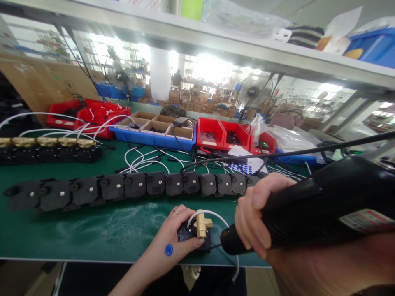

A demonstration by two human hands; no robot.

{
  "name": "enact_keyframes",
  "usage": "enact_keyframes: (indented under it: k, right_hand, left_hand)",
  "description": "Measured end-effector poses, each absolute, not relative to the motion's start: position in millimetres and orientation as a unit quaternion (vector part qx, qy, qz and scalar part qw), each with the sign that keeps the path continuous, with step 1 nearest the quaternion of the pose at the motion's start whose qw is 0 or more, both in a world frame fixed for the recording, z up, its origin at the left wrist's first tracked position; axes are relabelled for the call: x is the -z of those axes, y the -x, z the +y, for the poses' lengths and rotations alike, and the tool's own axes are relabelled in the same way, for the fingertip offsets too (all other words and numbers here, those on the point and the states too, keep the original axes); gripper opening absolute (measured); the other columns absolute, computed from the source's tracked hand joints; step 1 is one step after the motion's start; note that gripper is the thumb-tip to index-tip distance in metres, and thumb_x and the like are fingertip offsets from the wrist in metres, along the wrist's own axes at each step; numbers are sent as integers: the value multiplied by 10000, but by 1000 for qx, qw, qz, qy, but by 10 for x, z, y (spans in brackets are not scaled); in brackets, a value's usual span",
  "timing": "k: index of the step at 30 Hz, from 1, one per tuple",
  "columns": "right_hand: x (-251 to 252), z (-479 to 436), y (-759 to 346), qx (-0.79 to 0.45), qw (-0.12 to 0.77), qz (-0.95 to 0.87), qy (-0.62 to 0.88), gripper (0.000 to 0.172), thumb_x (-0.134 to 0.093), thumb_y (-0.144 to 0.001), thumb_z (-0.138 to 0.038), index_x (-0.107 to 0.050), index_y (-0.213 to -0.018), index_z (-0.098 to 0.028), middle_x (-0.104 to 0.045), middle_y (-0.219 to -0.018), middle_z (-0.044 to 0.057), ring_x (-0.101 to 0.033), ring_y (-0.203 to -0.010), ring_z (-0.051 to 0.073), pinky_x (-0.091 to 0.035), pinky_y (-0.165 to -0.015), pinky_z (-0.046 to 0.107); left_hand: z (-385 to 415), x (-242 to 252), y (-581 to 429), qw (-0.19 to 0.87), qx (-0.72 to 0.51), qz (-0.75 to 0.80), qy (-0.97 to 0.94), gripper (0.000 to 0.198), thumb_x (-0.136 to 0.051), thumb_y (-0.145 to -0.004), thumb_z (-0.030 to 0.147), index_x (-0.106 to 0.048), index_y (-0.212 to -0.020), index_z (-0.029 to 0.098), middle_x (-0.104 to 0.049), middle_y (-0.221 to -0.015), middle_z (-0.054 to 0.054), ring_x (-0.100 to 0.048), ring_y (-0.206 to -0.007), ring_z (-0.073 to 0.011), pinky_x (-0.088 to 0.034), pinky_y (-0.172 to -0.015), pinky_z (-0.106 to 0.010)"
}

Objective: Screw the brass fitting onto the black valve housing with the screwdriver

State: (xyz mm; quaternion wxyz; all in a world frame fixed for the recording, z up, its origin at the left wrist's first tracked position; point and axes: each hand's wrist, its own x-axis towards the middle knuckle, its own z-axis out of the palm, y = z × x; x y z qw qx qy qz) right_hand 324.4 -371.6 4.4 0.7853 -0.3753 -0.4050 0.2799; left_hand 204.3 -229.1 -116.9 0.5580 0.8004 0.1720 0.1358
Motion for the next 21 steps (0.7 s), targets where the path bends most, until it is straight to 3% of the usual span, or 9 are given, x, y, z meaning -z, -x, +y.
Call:
enact_keyframes:
  k: [6,10,14,21]
  right_hand:
    - [-55,-3704,-3255,-286,772,-412,391,666,-719,-738,-787,-730,-833,-128,-626,-525,45,-559,-399,146,-434,-396,219]
    - [-71,-3673,-3258,-274,777,-404,397,705,-705,-703,-831,-725,-783,-131,-615,-489,54,-537,-355,152,-416,-362,224]
    - [-104,-3577,-3206,-246,791,-375,416,750,-694,-642,-884,-696,-667,-134,-557,-401,51,-466,-276,142,-345,-285,208]
    - [-101,-3467,-3080,-174,801,-346,456,679,-748,-651,-824,-692,-704,-149,-548,-417,10,-433,-260,122,-347,-267,204]
  left_hand:
    - [-2273,1210,-2046,551,-123,166,-809,246,-728,-731,219,-728,-971,273,-568,-986,-16,-505,-1068,-266,-365,-927,-348]
    - [-2240,1167,-2076,525,-108,143,-832,120,-746,-765,233,-691,-872,233,-525,-897,6,-519,-953,-224,-375,-830,-310]
    - [-2237,1117,-2115,484,-111,106,-862,121,-735,-841,310,-653,-846,220,-566,-890,10,-522,-900,-210,-369,-778,-303]
    - [-2311,1205,-2087,472,-125,88,-868,36,-638,-941,259,-648,-927,227,-653,-933,10,-585,-911,-204,-326,-1061,-408]
